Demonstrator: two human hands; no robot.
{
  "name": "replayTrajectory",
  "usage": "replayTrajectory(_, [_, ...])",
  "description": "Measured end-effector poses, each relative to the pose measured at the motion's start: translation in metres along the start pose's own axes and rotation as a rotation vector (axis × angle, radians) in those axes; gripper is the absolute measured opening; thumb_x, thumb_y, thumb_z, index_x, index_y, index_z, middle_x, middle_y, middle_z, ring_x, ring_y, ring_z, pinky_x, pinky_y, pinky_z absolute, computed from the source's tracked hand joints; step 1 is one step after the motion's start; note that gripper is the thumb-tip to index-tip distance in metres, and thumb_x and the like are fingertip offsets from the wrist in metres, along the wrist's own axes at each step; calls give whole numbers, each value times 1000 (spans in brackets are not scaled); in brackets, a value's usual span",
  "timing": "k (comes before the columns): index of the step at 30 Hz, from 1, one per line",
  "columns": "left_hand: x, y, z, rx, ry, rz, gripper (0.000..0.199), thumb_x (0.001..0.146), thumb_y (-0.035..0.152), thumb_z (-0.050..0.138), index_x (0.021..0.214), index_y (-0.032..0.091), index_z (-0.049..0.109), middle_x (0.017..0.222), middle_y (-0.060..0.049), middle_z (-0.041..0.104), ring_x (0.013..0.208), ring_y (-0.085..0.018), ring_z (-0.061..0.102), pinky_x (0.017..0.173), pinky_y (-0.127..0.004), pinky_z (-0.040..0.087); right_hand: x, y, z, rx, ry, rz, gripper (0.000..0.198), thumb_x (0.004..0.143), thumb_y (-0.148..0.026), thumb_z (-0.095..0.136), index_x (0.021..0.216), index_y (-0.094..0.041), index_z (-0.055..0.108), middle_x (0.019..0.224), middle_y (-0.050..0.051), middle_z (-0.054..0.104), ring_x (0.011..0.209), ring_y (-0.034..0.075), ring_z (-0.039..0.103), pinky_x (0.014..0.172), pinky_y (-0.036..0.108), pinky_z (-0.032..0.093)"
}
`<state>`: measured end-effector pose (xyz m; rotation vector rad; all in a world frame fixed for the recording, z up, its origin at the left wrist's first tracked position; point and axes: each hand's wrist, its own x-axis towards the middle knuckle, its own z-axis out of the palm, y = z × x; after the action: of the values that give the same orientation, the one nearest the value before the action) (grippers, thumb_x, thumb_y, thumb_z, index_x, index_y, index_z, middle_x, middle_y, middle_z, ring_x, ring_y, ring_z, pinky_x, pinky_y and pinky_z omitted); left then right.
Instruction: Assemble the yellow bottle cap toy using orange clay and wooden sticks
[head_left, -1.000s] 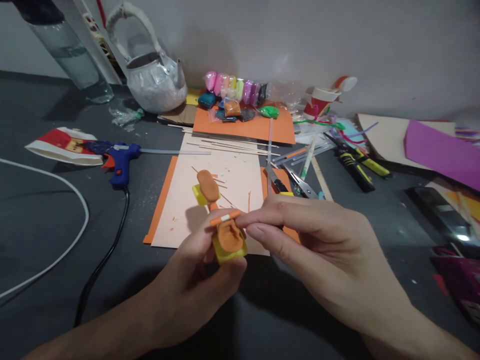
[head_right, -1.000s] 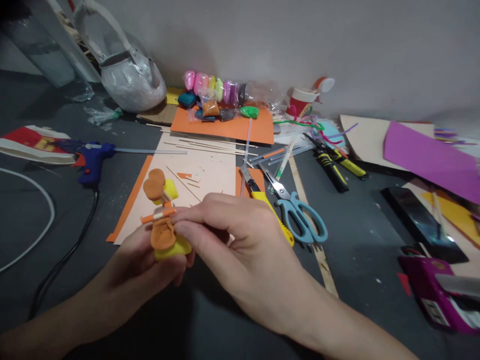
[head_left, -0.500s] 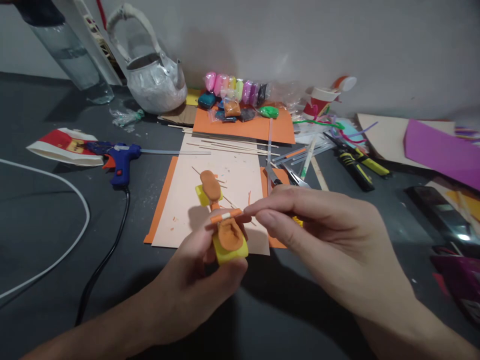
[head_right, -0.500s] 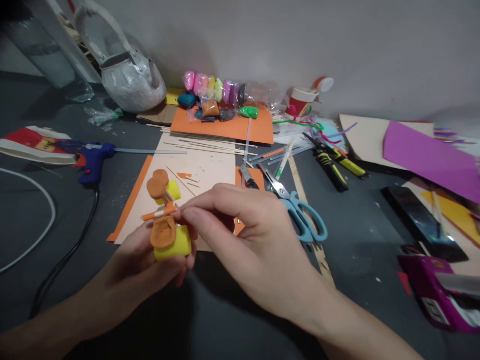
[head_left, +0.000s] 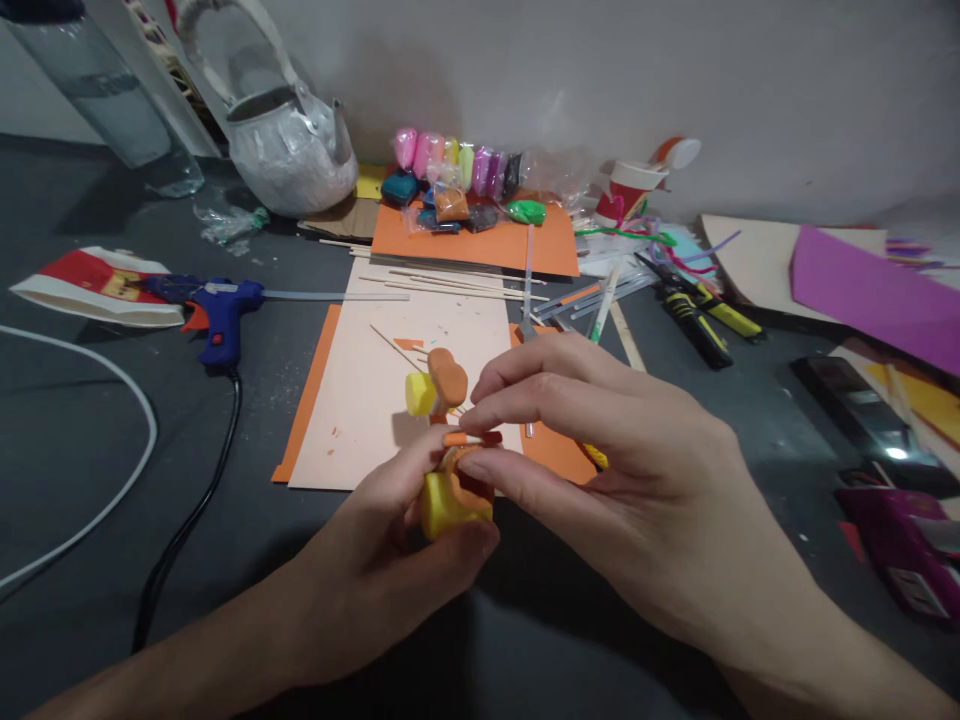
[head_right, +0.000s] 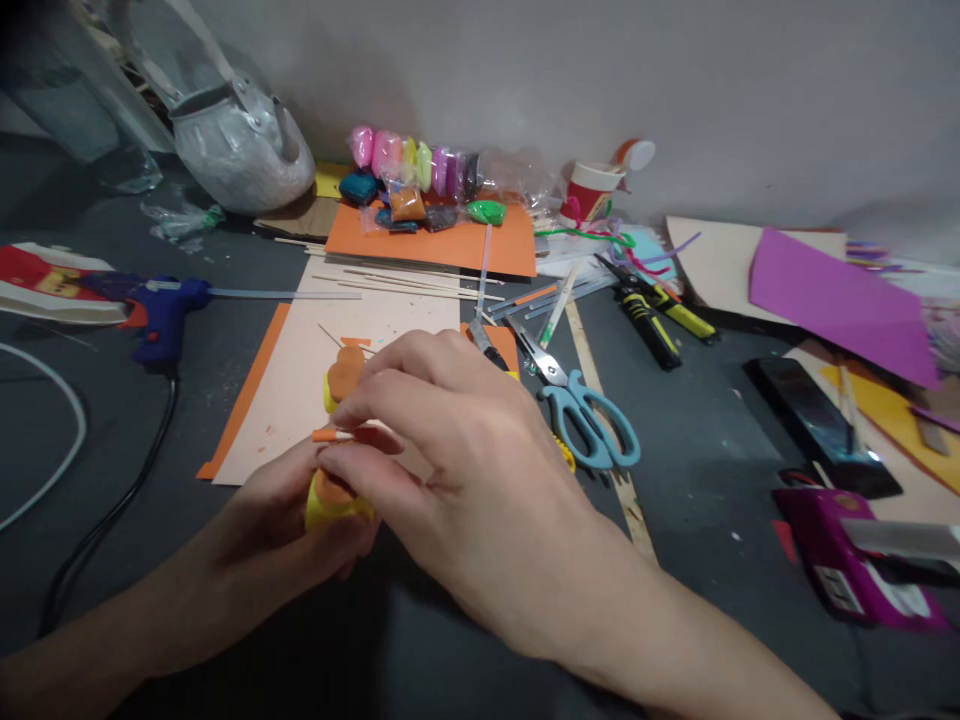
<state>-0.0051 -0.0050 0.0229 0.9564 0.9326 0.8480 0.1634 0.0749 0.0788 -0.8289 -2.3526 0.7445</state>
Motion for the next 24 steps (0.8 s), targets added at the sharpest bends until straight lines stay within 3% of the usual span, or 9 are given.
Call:
replayTrajectory(8, [1,-3,-1,12,9,-7,18,102,39,59,96,23,53,80,4,48,68,-11,39,58,-24,34,-1,1,5,-81,30,-29,7,92,-12,71,85,-15,73,90,1,72,90,13,65,81,28,48])
replayTrajectory(14, [0,1,-3,-2,-1,-26,21,100,42,62,95,23,53,75,4,51,66,-12,40,57,-25,33,1,0,-1,25,-11,14,12,97,-18,66,86,-17,72,91,-1,71,91,11,64,84,26,49])
replayTrajectory(19, [1,-1,-2,-168,-56,-65,19,99,39,64,104,23,55,74,5,55,65,-10,46,59,-21,42,0,1,-4,-29,-46,-2,3,95,-19,69,93,-18,71,96,-1,72,95,12,64,85,26,49])
replayTrajectory(24, [1,-1,-1,-165,-69,-76,18,101,38,62,104,21,55,74,4,57,65,-10,52,62,-22,47,-1,3,-2,-143,-62,-62,7,95,-16,66,90,-18,69,96,0,74,95,15,67,82,30,51])
